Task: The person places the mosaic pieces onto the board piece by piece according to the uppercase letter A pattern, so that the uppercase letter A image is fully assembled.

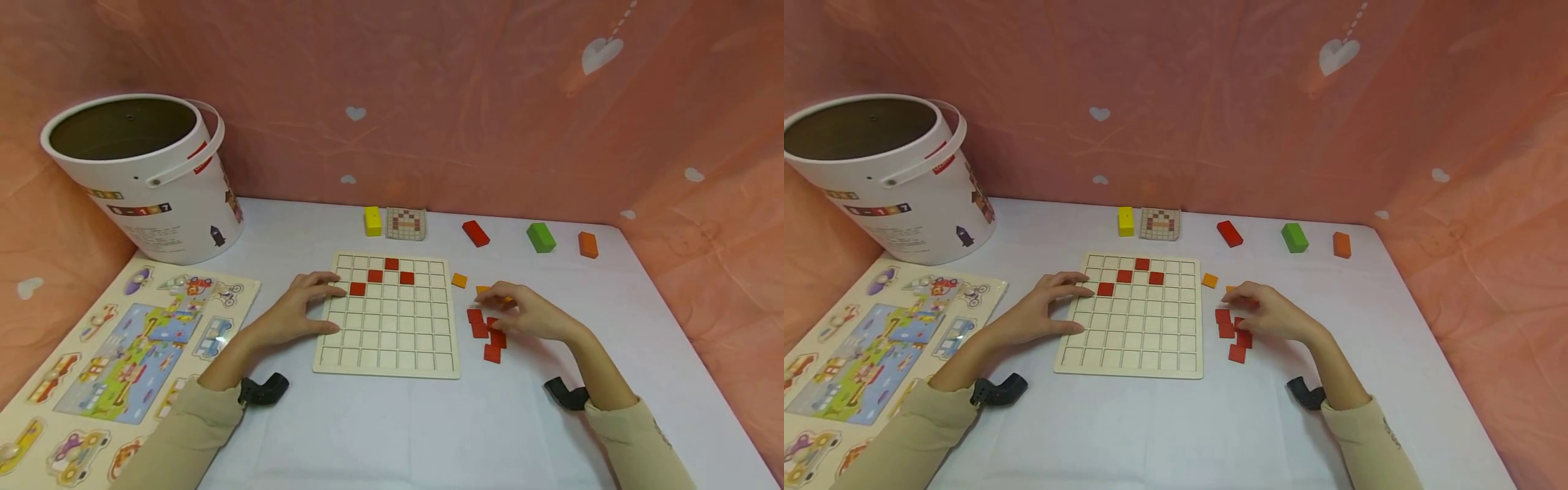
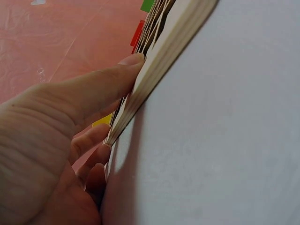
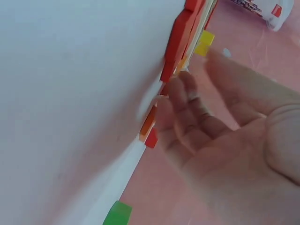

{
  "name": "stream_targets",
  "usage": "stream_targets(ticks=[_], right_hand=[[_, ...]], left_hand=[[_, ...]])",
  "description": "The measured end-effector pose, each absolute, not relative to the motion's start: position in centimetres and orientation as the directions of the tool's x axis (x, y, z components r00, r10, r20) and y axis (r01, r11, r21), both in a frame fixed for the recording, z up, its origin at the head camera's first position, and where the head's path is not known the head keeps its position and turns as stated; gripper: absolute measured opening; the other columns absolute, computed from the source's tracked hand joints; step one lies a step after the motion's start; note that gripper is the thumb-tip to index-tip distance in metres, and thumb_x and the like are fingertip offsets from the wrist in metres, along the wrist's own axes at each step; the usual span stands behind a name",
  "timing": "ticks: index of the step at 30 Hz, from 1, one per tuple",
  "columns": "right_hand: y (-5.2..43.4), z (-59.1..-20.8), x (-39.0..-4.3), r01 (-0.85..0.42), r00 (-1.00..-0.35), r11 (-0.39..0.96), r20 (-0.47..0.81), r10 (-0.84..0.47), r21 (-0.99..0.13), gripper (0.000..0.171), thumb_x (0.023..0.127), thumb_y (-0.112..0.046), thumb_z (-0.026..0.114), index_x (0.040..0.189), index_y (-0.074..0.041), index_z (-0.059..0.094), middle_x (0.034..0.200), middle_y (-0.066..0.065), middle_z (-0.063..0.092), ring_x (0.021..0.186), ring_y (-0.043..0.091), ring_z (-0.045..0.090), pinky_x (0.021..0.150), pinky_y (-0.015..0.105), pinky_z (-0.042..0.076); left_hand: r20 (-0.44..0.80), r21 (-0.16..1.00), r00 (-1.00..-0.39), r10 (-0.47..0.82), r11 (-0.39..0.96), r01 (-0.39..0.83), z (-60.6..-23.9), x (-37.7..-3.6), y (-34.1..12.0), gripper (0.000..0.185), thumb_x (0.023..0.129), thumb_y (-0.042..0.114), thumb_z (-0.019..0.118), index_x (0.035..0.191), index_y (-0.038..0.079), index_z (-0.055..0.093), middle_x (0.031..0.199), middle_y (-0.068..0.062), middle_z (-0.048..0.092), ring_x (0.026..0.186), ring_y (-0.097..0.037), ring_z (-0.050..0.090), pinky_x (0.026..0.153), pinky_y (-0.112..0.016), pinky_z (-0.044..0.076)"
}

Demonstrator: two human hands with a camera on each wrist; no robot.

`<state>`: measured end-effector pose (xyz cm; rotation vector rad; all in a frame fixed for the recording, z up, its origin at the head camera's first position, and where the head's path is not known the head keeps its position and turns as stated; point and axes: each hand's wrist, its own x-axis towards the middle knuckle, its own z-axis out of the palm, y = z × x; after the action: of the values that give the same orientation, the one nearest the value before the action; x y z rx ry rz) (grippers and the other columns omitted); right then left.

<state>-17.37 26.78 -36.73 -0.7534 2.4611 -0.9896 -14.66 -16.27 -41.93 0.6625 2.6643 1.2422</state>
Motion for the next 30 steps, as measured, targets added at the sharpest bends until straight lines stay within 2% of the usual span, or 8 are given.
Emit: stream_targets(ticks=[8, 19, 24, 30], right_hand=[[27.7, -37.0, -17.0, -0.353, -0.773, 0.617, -0.151, -0.616, -0.704, 0.035, 0.084, 0.008, 0.069, 0.117, 0.002, 0.065, 0.107, 0.008, 0.062, 0.098, 0.025, 0.053, 0.084, 0.035, 0.048], [27.2, -37.3, -17.0, -0.321, -0.790, 0.656, -0.189, -0.583, -0.683, 0.035, 0.082, 0.009, 0.069, 0.116, 0.001, 0.063, 0.104, 0.006, 0.062, 0.097, 0.025, 0.054, 0.082, 0.032, 0.049], [27.0, -37.3, -16.9, -0.335, -0.794, 0.650, -0.168, -0.585, -0.682, 0.033, 0.083, 0.009, 0.069, 0.114, 0.002, 0.063, 0.100, 0.006, 0.061, 0.093, 0.025, 0.053, 0.077, 0.028, 0.049], [26.6, -36.5, -17.0, -0.348, -0.784, 0.652, -0.173, -0.596, -0.674, 0.022, 0.083, 0.012, 0.067, 0.103, 0.001, 0.065, 0.092, 0.005, 0.063, 0.085, 0.022, 0.054, 0.072, 0.026, 0.048]], left_hand=[[0.065, 0.754, -0.897, 0.437, 0.568, 0.331, -41.9, -14.7, -16.3, 0.059, 0.078, 0.026, 0.086, 0.130, 0.008, 0.065, 0.151, -0.012, 0.041, 0.136, -0.035, 0.029, 0.110, -0.062, 0.027], [0.065, 0.756, -0.898, 0.436, 0.565, 0.330, -41.8, -14.6, -16.3, 0.060, 0.077, 0.024, 0.087, 0.130, 0.006, 0.064, 0.150, -0.014, 0.041, 0.135, -0.035, 0.029, 0.110, -0.062, 0.027], [0.068, 0.759, -0.897, 0.436, 0.562, 0.331, -41.8, -14.6, -16.4, 0.060, 0.077, 0.024, 0.087, 0.130, 0.006, 0.065, 0.150, -0.014, 0.041, 0.136, -0.036, 0.029, 0.110, -0.062, 0.027], [0.070, 0.756, -0.895, 0.440, 0.562, 0.336, -41.9, -14.7, -16.4, 0.059, 0.078, 0.026, 0.086, 0.130, 0.007, 0.065, 0.150, -0.013, 0.041, 0.135, -0.035, 0.029, 0.110, -0.062, 0.027]])
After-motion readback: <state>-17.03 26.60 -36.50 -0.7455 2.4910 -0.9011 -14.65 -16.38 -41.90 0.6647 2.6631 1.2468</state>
